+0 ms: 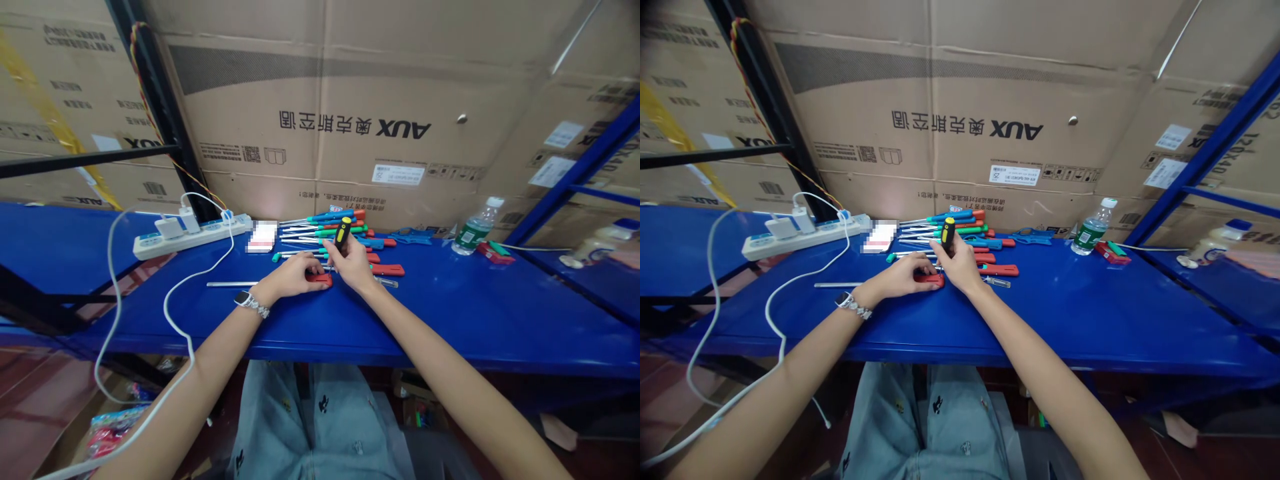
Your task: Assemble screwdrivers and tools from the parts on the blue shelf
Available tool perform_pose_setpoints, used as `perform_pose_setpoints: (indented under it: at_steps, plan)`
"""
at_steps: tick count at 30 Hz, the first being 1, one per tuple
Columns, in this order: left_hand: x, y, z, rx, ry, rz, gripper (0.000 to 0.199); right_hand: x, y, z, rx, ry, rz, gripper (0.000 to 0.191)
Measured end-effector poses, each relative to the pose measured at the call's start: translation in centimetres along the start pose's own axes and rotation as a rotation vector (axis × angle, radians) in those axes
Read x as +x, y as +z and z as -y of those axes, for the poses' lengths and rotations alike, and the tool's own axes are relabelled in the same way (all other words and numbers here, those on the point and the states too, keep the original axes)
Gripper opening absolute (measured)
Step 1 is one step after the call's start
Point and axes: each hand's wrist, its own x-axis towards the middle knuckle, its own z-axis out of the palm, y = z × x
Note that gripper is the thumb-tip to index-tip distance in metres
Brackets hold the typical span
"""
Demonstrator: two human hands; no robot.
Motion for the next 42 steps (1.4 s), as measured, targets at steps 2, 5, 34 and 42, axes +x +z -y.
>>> perform_pose_setpoints:
  at_steps: [2, 5, 34, 42]
  plan:
    - [-0.1, -0.2, -0.2, 0.005, 0.003, -0.023, 0.027, 0.1, 0.0, 0.1, -0.007, 0.001, 0.022, 0.034]
    - [0.0, -1.1, -0.9, -0.069, 0.039, -0.183, 0.029, 0.2, 0.0, 0.1, 0.003, -0.001, 0.048, 0.033]
    - [5.6, -0.7, -5.7, -0.605, 0.033, -0.535, 0.042, 0.6, -2.3, 0.9, -0.071, -0.083, 0.221, 0.028]
    - [5.7, -0.1, -5.5, -0.541, -0.028, -0.749, 0.030, 0.5, -1.3, -0.2, 0.005, -0.006, 0.167, 0.035]
